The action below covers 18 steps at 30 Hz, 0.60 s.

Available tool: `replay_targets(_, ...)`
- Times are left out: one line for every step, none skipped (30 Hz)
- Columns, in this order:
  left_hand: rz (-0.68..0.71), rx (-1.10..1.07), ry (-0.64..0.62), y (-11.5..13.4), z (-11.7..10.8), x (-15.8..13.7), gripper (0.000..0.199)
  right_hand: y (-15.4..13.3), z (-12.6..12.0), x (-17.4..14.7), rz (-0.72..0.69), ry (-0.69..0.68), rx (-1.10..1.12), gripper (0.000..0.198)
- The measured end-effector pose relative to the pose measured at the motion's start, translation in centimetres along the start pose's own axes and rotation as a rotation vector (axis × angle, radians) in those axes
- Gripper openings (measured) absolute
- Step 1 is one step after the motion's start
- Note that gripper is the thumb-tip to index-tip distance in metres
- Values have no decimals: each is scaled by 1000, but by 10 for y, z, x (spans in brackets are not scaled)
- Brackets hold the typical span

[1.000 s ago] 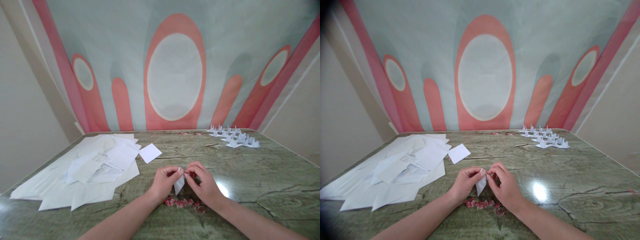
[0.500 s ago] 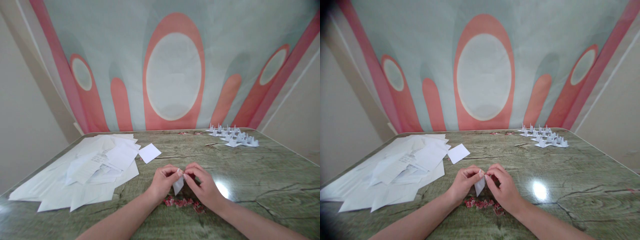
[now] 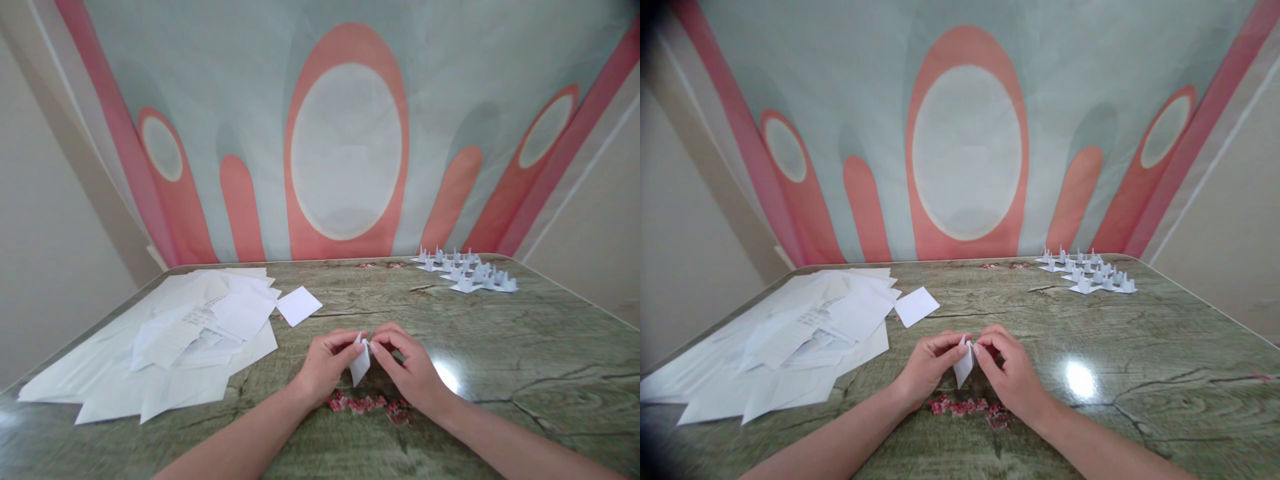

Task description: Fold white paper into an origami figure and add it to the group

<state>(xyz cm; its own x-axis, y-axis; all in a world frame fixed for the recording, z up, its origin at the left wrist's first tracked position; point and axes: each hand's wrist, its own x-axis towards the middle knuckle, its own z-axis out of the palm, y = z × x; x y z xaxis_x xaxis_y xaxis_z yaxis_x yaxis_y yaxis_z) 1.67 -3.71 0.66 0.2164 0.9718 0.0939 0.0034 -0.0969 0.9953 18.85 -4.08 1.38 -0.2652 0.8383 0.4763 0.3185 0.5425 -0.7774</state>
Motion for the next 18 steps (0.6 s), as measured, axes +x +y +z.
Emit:
replay_targets(1,-2,3,0,0,0,28,0,0,0,3,1,2,15)
replay_targets(3,-1,5,0,0,0,27,0,0,-1,5,4,4,13)
replay_targets(7,3,4,1,0,-1,27,0,0,-1,4,11,5,10)
replay_targets(11,8,3,1,0,-1,27,0,1,-2,0,21,5,8)
replay_targets(16,14,2,1,0,-1,26,0,1,-2,-8,31,3,6)
replay_targets(21,18,0,1,0,-2,26,1,1,-2,-20,38,0,5)
replay_targets(26,22,-5,1,0,-2,25,1,1,-2,-35,42,-5,4)
replay_targets(31,27,-12,0,-1,-2,25,1,1,-3,-48,43,-12,4)
replay_targets(35,32,-20,0,-1,-1,25,1,1,-2,-59,40,-19,4)
replay_targets(37,39,-31,0,-1,-1,25,1,1,-2,-69,38,-27,4)
replay_targets(38,47,-43,0,-1,-1,26,2,1,-2,-76,38,-36,4)
replay_targets(40,56,-53,0,-2,-1,26,2,1,-1,-81,40,-46,5)
replay_targets(42,64,-61,0,-2,-1,27,2,0,-1,-85,42,-56,6)
replay_targets(45,72,-66,1,-2,-1,28,3,0,-1,-89,44,-67,7)
replay_targets(49,78,-69,1,-2,-1,29,3,-1,0,-93,43,-79,9)
replay_targets(55,84,-71,2,-2,-1,29,4,-1,0,-98,40,-92,10)
replay_targets(60,89,-75,3,-2,-1,29,5,-2,0,-104,34,-106,10)
replay_targets(63,93,-81,4,-2,-1,28,6,-3,0,-111,29,-119,11)
